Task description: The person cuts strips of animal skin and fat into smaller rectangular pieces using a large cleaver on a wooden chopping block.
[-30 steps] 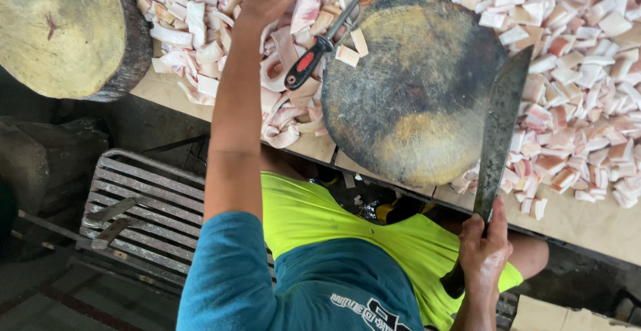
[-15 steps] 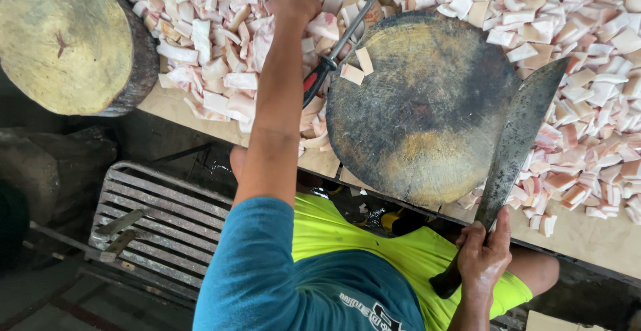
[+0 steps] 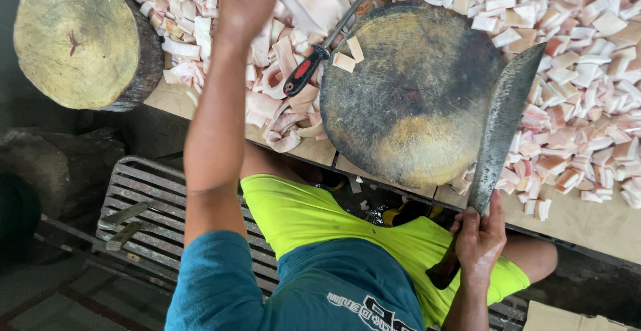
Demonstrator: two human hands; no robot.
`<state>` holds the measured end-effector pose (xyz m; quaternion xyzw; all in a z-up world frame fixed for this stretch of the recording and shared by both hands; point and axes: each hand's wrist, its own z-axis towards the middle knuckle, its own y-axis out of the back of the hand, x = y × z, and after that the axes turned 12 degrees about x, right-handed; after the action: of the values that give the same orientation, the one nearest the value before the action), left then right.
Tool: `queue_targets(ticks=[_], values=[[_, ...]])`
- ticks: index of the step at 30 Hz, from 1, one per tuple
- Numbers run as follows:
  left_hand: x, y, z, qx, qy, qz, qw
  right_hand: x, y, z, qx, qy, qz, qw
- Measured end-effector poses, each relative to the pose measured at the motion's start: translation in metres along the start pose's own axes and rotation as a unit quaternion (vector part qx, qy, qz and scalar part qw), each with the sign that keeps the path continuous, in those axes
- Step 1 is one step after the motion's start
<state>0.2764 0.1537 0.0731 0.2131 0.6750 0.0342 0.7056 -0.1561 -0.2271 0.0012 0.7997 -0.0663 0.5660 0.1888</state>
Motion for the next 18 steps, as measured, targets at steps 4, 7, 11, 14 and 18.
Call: queue_targets(ticks=[4,7,11,14,18], values=[[-0.057,-0.100,-0.058,0.133,0.126,-0.078,0.980,-0.006,0.001,-0.006,0.016,0.010,0.090,0.996],[-0.040,-0.149,-0.080,0.279,0.079,0.059,0.955,-0.013,0.007,-0.019,0.042,0.005,0.075,0.996],[0.000,-0.157,-0.094,0.198,-0.007,0.302,0.932,-0.012,0.012,-0.013,0.053,-0.012,0.068,0.996],[0.018,-0.132,-0.087,0.198,-0.037,0.209,0.957,-0.011,0.018,-0.010,0.073,-0.002,0.054,0.996],[0.007,-0.113,-0.063,0.282,0.064,0.200,0.936,-0.013,0.020,-0.005,0.088,-0.008,0.083,0.993]])
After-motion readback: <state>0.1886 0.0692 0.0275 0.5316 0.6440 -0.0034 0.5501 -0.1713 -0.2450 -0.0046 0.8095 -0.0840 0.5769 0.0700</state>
